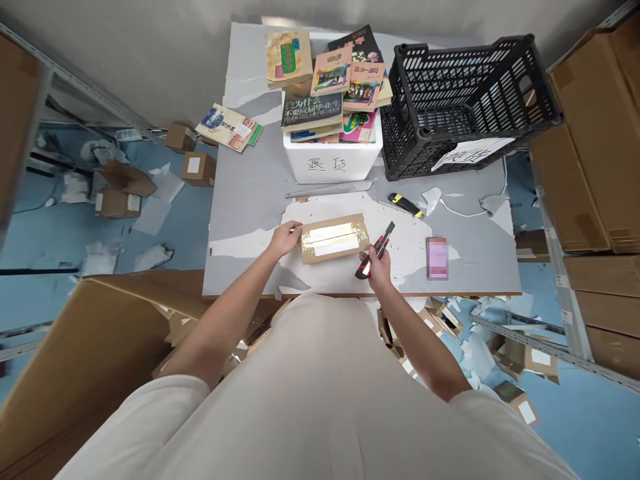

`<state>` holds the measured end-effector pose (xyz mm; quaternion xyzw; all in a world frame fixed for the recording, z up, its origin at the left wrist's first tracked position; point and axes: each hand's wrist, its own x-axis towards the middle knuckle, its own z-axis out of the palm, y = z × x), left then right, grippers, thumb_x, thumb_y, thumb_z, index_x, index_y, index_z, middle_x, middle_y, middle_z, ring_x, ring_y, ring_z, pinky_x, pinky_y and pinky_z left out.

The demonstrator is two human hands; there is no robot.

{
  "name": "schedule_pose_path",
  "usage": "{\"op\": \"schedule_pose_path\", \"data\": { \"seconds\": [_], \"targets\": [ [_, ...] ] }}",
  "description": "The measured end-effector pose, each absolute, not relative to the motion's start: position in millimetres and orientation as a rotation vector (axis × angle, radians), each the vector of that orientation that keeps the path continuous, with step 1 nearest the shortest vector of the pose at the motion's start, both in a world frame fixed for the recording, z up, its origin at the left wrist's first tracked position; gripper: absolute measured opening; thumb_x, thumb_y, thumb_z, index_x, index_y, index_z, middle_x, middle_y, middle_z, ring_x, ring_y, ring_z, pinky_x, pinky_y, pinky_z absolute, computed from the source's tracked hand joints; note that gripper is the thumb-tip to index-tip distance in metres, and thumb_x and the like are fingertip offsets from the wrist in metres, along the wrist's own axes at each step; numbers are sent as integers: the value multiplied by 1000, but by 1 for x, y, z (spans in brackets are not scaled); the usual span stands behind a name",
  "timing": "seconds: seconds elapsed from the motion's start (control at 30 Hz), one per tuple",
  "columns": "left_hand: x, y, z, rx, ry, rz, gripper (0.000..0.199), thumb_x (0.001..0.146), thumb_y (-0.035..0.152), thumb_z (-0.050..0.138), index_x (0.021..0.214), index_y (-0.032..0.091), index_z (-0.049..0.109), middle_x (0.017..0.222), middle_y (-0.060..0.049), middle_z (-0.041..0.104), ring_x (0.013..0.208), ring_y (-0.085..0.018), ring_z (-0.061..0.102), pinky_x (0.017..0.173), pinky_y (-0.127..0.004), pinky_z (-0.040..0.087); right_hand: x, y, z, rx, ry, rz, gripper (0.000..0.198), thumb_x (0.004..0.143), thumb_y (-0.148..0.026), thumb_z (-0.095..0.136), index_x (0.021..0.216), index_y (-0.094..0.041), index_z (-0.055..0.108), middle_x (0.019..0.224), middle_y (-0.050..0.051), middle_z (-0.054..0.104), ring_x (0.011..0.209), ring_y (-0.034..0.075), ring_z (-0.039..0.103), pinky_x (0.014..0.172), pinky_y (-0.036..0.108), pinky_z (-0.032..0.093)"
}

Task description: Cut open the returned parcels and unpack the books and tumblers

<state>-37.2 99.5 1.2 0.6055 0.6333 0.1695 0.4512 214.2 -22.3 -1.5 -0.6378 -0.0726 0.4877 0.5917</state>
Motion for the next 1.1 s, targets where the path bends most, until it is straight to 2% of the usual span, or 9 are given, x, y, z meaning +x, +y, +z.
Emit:
{"op": "schedule_pose_path", "data": {
  "seconds": [0.1,0.23,0.37,0.53,0.63,0.77,0.87,0.97,1.1],
  "targets": [
    [-47,69,-7,1208,1526,592,43,74,51,60,98,16,70,100,-9,72,82,-20,66,79,-35,55,229,13,-3,-1462,-302,1117,35,72,-36,72,93,-23,48,100,-1,66,68,8,65,74,29,58],
    [-38,19,-11,1028,1443,633,51,64,57,71,92,14,71,85,-8,72,77,-19,66,81,-37,54,236,49,-1,-1408,-456,1226,30,76,-31,67,97,-24,47,117,4,64,87,11,66,83,32,56],
    [-19,-10,-10,873,1414,632,52,58,55,77,89,14,70,79,-7,71,76,-19,67,79,-36,55,228,52,-2,-1378,-504,1261,28,78,-31,67,95,-24,45,111,4,67,95,13,66,89,34,55],
    [-15,-14,-9,942,1471,589,42,63,50,74,87,16,69,79,-7,71,78,-20,67,78,-35,54,224,34,-5,-1440,-508,1233,36,72,-39,72,94,-24,47,105,2,69,89,14,67,84,34,56],
    [-16,-3,-7,1109,1529,503,40,66,42,72,96,17,67,92,-9,71,88,-22,66,81,-37,53,227,14,-1,-1562,-531,1242,38,71,-43,72,95,-22,52,101,2,69,69,11,64,71,31,57],
    [-2,40,2,1400,1560,449,56,68,35,70,119,17,58,124,-14,59,104,-26,62,86,-40,52,222,-31,10,-1631,-385,1376,42,68,-47,74,95,-20,56,88,1,69,55,9,59,60,29,55],
    [17,92,7,1635,1501,525,64,76,38,64,134,17,47,137,-16,48,121,-28,53,101,-43,45,210,-64,18,-1588,-154,1474,43,66,-48,78,93,-23,56,88,0,68,64,13,64,61,31,56],
    [32,138,8,1842,1371,509,56,80,32,58,134,16,50,142,-13,47,135,-28,40,113,-44,31,197,-81,23,-1467,56,1621,41,68,-47,78,93,-25,54,92,2,70,80,20,71,67,35,58],
    [38,164,0,1775,1297,426,46,80,28,55,125,16,58,129,-10,61,118,-26,56,103,-41,44,188,-78,24,-1375,129,1676,33,77,-45,72,94,-26,51,87,3,71,91,22,72,74,38,59]
  ]
}}
